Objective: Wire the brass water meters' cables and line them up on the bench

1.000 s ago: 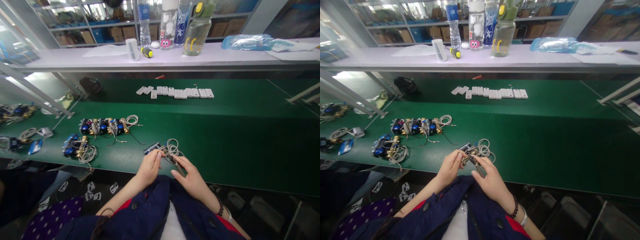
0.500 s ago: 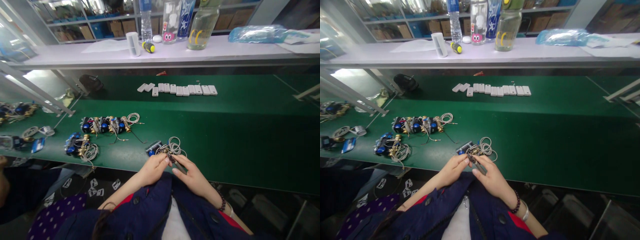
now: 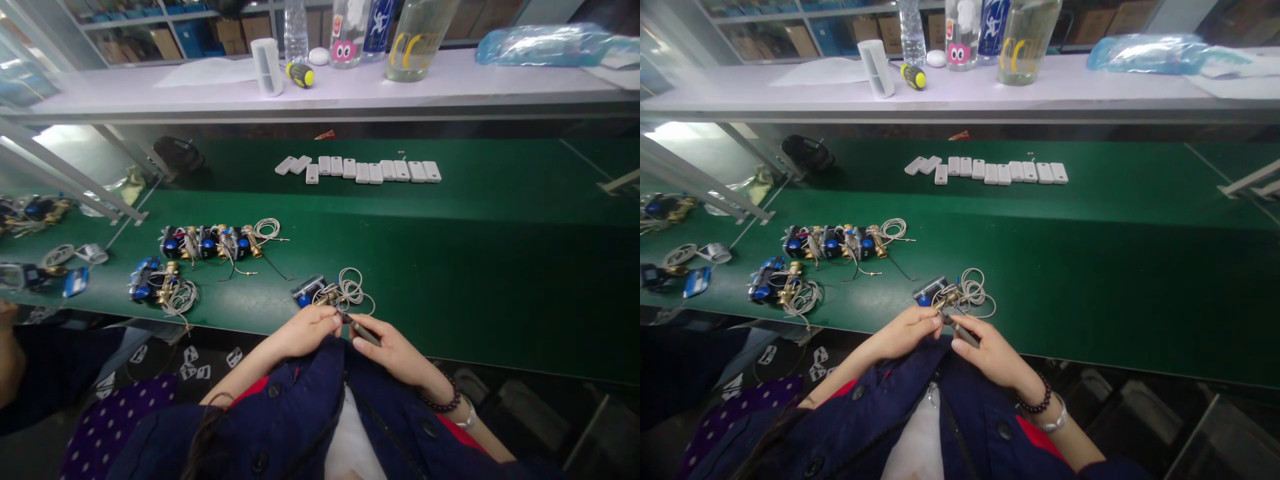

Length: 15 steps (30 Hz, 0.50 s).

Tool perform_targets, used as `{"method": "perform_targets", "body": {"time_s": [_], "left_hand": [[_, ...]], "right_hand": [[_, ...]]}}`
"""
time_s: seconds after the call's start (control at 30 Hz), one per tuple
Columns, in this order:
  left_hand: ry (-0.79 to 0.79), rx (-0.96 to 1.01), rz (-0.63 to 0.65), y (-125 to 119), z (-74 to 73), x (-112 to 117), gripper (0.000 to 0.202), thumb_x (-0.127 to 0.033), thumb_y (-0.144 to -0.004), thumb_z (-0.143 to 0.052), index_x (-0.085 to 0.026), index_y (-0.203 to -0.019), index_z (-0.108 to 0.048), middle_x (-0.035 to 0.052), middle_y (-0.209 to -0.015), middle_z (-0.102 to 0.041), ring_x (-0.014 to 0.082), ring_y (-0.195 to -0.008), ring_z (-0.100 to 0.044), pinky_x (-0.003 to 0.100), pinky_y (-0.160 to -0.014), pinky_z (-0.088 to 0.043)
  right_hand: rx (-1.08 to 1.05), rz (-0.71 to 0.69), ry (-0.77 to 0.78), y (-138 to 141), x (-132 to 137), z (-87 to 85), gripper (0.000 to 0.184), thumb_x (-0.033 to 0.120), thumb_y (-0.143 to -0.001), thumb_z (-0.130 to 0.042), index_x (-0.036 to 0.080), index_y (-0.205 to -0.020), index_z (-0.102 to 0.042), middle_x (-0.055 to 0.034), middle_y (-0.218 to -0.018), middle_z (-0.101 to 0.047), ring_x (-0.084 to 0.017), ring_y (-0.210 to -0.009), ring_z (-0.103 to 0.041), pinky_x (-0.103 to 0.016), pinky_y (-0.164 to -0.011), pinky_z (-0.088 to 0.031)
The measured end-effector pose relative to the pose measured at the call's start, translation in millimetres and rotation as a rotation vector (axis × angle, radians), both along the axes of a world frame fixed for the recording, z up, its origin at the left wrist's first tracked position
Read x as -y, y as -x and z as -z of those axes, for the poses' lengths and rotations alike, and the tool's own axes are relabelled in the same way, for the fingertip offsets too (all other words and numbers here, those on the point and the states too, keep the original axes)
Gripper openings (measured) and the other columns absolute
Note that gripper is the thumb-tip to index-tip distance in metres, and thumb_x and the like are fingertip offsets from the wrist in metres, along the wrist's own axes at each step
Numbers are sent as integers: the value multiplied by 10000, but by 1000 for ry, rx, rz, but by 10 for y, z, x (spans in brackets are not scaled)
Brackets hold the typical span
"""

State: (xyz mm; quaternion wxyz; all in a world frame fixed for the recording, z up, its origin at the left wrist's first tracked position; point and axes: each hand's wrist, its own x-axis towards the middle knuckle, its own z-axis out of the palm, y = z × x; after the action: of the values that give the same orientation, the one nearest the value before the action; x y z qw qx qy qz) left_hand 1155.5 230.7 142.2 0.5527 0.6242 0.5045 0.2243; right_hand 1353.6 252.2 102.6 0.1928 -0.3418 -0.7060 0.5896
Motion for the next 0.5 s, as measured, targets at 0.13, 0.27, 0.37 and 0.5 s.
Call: {"method": "perform_targets", "body": {"time_s": [0.13,0.27,0.37,0.5], "left_hand": [[32,29,1,6,24,-15,235,-221,-810,-375,-158,-617,-493,-28,-612,-456,112,-640,-430,224,-673,-361],[57,55,-13,7,64,-23,234,-223,-805,-378,-156,-605,-480,-27,-618,-454,106,-633,-419,218,-647,-347],[93,82,-32,-20,109,-14,237,-246,-802,-384,-156,-605,-480,-33,-579,-412,100,-588,-380,214,-590,-329],[169,171,-90,-8,273,-21,271,-332,-811,-381,-157,-634,-490,-51,-516,-338,90,-489,-302,217,-497,-273]], "right_hand": [[-42,17,-10,36,19,1,473,519,-806,-542,178,-1123,-627,-71,-974,-658,-226,-876,-595,-349,-840,-470],[-54,70,-14,87,100,62,415,503,-818,-528,174,-1033,-662,-54,-861,-657,-204,-767,-590,-303,-732,-488],[-22,142,-30,123,173,157,364,452,-814,-539,170,-1012,-658,-70,-929,-661,-224,-849,-596,-317,-774,-483],[63,325,-62,106,177,332,312,417,-775,-558,170,-946,-644,-77,-925,-662,-230,-845,-598,-341,-798,-472]]}}
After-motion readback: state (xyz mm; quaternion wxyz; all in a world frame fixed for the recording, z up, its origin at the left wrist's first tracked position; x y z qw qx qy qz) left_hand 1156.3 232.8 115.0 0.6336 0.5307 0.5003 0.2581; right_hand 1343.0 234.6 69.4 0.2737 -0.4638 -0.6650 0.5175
